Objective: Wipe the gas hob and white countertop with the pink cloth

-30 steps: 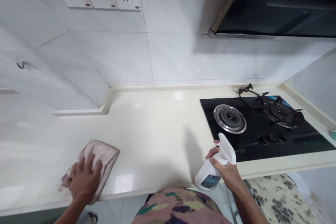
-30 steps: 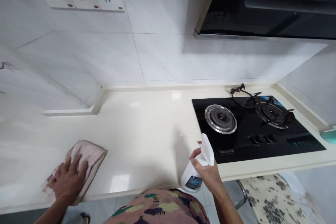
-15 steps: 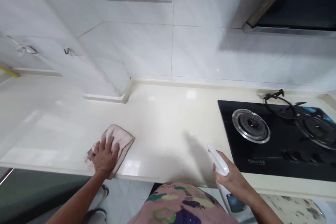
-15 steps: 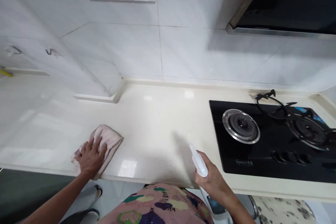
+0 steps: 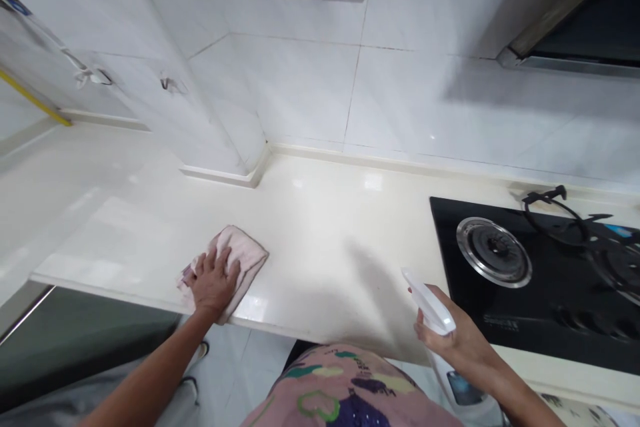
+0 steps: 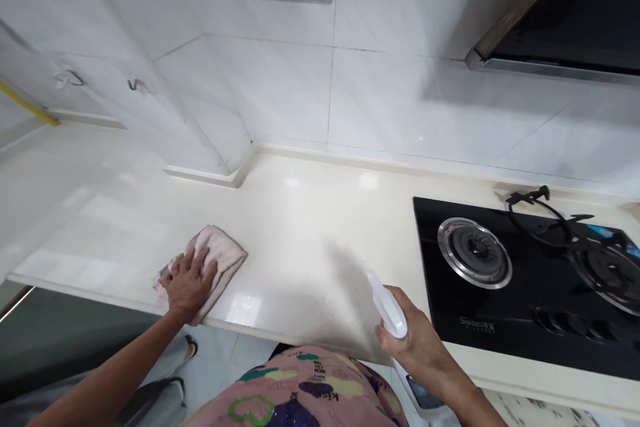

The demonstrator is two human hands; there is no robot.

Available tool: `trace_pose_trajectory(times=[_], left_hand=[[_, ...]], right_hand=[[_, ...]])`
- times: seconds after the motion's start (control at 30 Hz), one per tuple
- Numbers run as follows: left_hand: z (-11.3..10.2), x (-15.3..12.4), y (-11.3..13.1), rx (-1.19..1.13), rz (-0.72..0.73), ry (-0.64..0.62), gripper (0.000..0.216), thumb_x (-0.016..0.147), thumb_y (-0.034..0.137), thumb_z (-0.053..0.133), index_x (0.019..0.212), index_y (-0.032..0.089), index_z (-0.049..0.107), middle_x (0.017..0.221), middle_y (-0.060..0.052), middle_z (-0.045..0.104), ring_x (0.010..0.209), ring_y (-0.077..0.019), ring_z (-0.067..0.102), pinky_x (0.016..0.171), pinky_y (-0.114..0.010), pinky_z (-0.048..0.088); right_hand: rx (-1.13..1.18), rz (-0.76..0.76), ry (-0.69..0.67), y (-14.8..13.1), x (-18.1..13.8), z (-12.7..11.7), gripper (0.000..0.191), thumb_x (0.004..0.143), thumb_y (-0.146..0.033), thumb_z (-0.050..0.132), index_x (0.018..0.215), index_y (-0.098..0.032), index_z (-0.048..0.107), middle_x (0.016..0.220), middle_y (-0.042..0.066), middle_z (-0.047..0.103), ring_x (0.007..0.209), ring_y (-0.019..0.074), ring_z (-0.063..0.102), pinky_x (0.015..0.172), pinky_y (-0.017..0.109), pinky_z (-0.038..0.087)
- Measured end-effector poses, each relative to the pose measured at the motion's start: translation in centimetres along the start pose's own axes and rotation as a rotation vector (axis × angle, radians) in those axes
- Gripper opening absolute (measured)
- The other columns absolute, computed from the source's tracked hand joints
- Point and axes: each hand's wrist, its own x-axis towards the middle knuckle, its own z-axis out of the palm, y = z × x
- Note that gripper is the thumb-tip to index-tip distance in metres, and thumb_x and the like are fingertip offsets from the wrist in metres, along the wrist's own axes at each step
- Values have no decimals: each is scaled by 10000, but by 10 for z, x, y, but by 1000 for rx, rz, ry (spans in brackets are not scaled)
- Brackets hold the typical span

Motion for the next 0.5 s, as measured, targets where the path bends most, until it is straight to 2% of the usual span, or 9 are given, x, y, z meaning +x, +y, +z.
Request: trace_pose_trajectory(times=[0.1,0.17,0.37,0.5], left_hand=[[0,0,0,-1,3,5,532,1011,473,406,1437,219,599,1612,-130,452,1492,-348,327,1218,-586,175],[1,0,-1,4,6,7,534,1013,478,397,1436,224,600,1613,-128,453,1497,-347,326,1217,-586,180],[7,0,-6,8,5,-10,527,1001,496,416,1443,267,591,1641,-106,419,1505,-361,318,1208,-619,196],[10,0,-8,17,9,8,533,1000,504,408,1433,258,598,1629,-113,434,1502,-366,325,1203,-618,213]], right_hand=[[-43,-10,29,1,4,3,305,715,-407,720,965,-262,621,674,-36,601,607,171,565,574,287,467],[-68,-16,37,3,7,4,275,729,-402,712,940,-262,605,676,-36,603,613,171,577,583,284,477],[-32,-19,86,3,8,6,459,758,-436,683,1175,-256,612,738,-31,663,647,187,647,640,296,539],[-33,-95,114,-6,9,-1,498,747,-459,727,1200,-261,662,788,6,702,779,231,700,713,312,579]])
